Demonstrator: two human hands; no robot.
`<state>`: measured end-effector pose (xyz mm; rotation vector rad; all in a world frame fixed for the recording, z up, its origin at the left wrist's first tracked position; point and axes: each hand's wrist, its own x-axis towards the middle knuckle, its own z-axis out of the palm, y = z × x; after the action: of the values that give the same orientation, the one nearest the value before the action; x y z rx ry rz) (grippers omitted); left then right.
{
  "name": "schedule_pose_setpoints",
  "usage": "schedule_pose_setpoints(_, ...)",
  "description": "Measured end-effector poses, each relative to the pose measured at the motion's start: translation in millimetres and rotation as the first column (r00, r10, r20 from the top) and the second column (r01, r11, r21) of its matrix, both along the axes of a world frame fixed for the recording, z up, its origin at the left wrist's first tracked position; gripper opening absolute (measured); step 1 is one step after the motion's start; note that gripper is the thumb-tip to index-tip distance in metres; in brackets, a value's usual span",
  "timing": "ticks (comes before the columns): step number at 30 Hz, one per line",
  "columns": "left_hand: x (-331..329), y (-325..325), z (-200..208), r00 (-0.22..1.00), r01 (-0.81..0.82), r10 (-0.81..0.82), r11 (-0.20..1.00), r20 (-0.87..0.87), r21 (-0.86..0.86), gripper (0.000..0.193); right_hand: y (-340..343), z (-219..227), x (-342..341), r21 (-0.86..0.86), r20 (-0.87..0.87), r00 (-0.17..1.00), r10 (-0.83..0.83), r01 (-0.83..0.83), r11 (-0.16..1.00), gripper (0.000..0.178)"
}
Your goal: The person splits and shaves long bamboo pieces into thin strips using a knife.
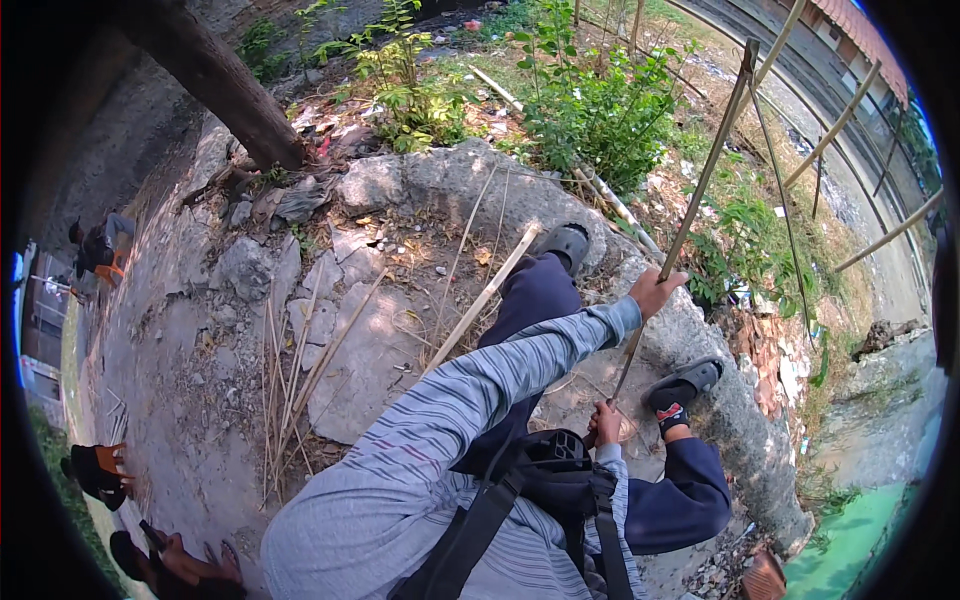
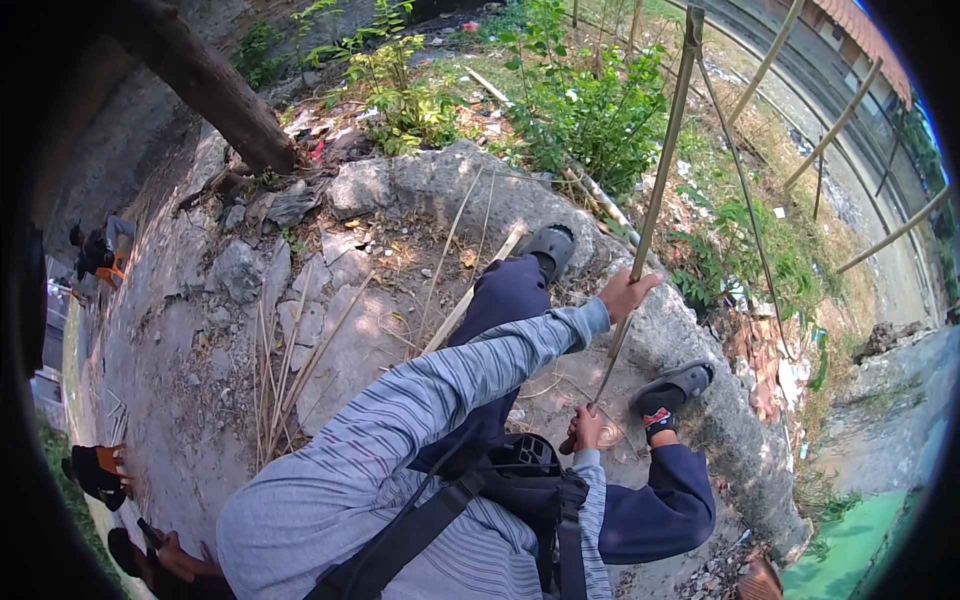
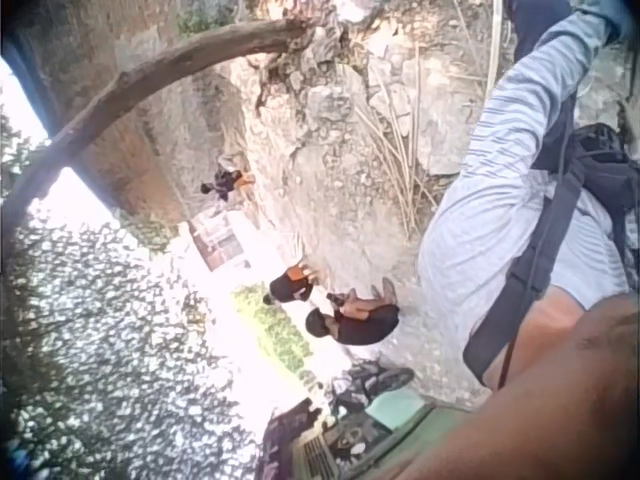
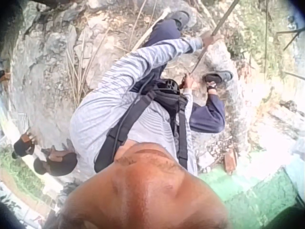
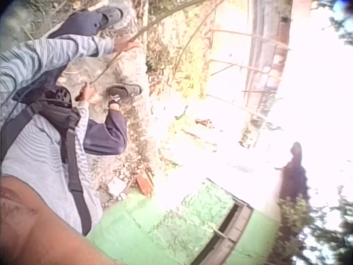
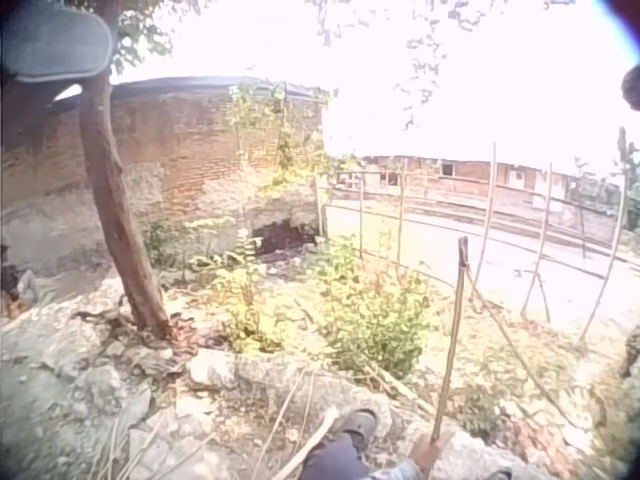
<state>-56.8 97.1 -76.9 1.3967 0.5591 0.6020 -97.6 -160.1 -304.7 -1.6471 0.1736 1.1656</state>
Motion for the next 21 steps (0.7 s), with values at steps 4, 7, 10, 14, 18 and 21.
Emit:
schedule_pose_setpoints(4, -16, 7, -33, 0.999, -0.048, 0.048, 0.999, -0.019, -0.018, 0.056, 17, -7, -14, -0.028, -0.104, 0.992, 0.071, -0.074, 0.997, 0.020)
schedule_pose_setpoints(7, -25, 1, -40, 0.997, -0.061, 0.057, 0.996, -0.053, -0.068, 0.062, 12, -12, -13, -0.045, -0.119, 0.989, 0.090, -0.096, 0.994, 0.020)
schedule_pose_setpoints(10, -34, -12, -46, 0.995, -0.085, 0.080, 0.992, -0.053, -0.092, 0.066, 2, -15, -14, -0.099, -0.094, 0.991, 0.100, -0.109, 0.989, 0.020)
schedule_pose_setpoints(14, -33, -4, -81, 0.991, -0.083, 0.107, 0.963, 0.082, -0.255, 0.049, 7, -9, -14, -0.152, -0.013, 0.996, 0.089, -0.090, 0.984, 0.019)
schedule_pose_setpoints(18, -34, 7, -82, 0.969, -0.054, 0.138, 0.928, 0.205, -0.367, 0.045, 11, -17, -14, -0.071, -0.002, 0.997, 0.078, -0.078, 0.994, 0.024)
schedule_pose_setpoints(21, -34, 20, -87, 0.960, -0.099, 0.195, 0.909, 0.202, -0.406, 0.043, 25, -19, -10, 0.052, -0.219, 0.974, 0.065, -0.055, 0.997, 0.031)
